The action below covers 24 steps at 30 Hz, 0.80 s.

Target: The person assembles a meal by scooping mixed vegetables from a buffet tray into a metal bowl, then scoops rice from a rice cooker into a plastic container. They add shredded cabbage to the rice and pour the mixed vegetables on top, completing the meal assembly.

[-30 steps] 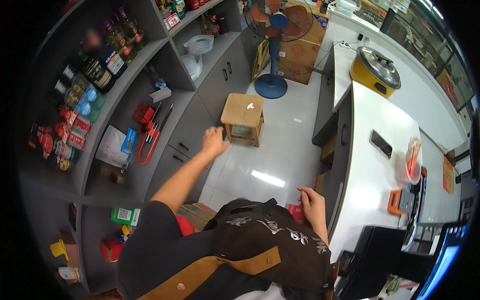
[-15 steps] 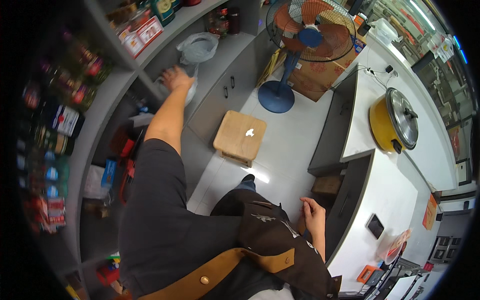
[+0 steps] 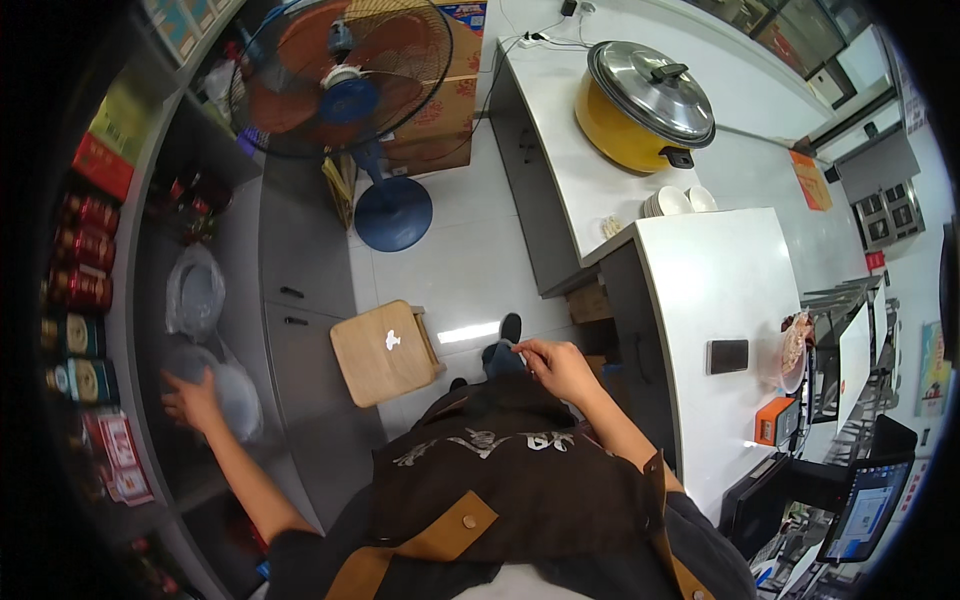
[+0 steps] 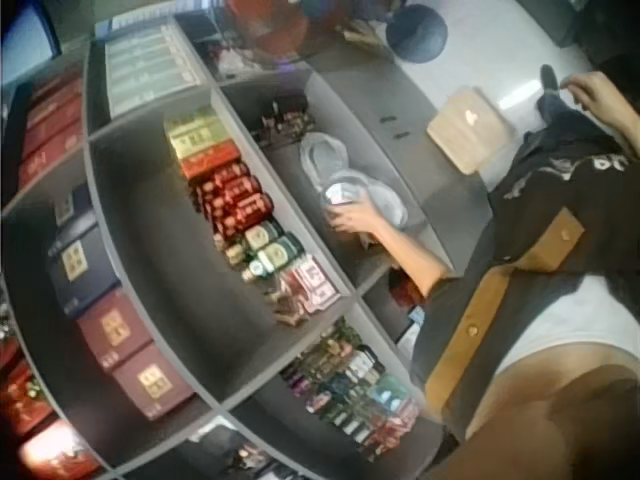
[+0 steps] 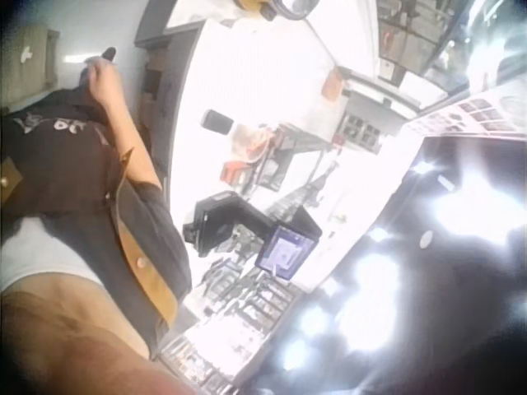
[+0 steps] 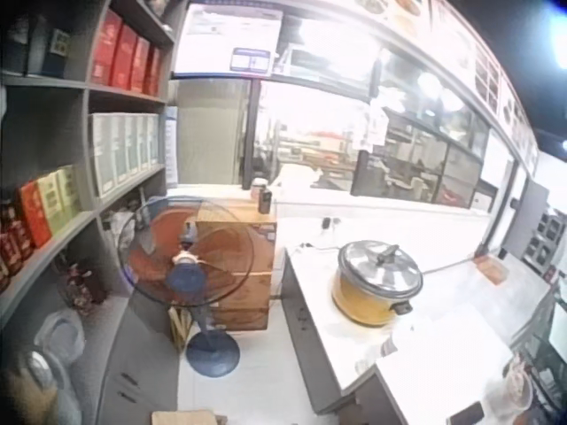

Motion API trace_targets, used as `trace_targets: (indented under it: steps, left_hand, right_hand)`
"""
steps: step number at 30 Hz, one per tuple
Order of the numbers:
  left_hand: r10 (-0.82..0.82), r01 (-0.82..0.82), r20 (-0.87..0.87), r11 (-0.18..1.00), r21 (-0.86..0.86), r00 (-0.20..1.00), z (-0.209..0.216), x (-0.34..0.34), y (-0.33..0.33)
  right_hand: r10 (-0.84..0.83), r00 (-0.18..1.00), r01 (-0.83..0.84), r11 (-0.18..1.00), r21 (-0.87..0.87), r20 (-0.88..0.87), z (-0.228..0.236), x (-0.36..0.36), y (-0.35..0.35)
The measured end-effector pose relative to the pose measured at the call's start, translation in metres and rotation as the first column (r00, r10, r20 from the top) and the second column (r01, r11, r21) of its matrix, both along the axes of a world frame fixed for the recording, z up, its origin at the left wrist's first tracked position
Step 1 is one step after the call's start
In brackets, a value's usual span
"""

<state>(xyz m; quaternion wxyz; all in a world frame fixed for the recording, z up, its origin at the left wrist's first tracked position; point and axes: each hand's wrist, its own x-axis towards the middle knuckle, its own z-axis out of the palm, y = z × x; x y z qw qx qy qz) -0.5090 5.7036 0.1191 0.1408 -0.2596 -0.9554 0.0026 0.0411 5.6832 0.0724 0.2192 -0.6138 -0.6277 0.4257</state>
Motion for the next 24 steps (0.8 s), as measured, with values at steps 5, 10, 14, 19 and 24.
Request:
trace_targets:
  steps: [5, 10, 14, 19, 24]
  left_hand:
    - [-0.860, 0.258, 0.499, 0.509, 0.821, 0.110, -0.027, 0.152, 0.076]
    - [-0.322, -0.211, 0.243, 0.895, 0.393, -0.915, -0.022, 0.379, 0.171]
    - [-0.188, 0.087, 0.468, 0.858, 0.506, -0.864, -0.027, 0.441, 0.241]
    - [-0.163, 0.247, 0.577, 0.788, 0.564, -0.800, -0.028, 0.480, 0.322]
    - [-0.240, 0.329, 0.706, 0.755, 0.567, -0.667, -0.060, 0.509, 0.418]
  right_hand:
    - [-0.200, 0.959, 0.198, 0.980, -0.028, -0.202, -0.034, 0.011, 0.081]
    - [-0.324, 0.676, 0.224, 0.946, -0.235, -0.662, 0.000, 0.035, 0.176]
    - [-0.479, 0.730, 0.467, 0.870, -0.156, -0.487, 0.000, 0.108, 0.230]
    - [-0.419, 0.907, 0.419, 0.885, 0.201, -0.045, 0.014, 0.162, 0.292]
    - [-0.359, 0.871, 0.388, 0.922, 0.020, -0.334, 0.006, 0.212, 0.383]
